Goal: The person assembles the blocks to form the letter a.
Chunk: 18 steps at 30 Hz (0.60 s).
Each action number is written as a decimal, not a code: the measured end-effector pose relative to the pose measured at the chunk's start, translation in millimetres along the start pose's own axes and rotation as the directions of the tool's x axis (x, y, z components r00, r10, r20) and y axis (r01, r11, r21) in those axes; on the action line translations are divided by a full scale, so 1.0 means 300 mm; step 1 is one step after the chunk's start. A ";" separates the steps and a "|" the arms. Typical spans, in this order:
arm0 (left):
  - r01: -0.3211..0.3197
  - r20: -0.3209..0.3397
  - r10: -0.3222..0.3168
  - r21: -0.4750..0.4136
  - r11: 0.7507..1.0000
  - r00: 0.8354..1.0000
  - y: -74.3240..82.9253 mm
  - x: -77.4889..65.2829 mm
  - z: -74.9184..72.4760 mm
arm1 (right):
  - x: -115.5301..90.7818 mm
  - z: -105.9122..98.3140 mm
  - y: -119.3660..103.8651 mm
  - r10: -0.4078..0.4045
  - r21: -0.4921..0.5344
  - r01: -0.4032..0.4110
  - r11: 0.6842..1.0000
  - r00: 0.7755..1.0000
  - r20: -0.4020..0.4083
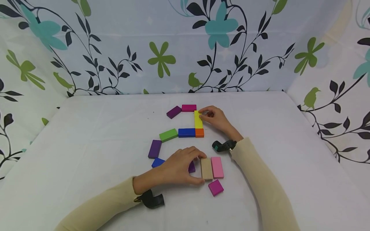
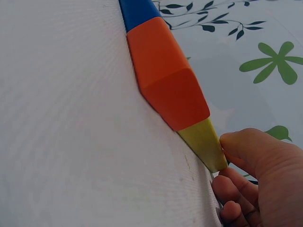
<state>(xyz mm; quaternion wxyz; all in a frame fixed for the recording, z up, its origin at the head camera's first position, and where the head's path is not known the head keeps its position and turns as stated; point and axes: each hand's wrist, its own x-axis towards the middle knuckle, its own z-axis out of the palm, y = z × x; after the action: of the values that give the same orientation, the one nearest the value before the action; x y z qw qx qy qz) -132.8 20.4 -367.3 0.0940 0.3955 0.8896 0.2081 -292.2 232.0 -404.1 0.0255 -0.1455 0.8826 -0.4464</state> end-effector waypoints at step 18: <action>0.011 -0.085 -0.013 -0.015 1.000 0.996 0.017 0.020 -0.031 | 0.000 -0.003 -0.002 -0.019 0.008 0.019 1.000 1.000 -0.006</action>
<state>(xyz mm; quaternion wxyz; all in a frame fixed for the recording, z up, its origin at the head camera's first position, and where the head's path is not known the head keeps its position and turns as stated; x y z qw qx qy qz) -136.4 25.2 -356.5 0.0604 0.3803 0.8936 0.2308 -292.2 232.3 -403.1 0.0192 -0.1525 0.8793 -0.4508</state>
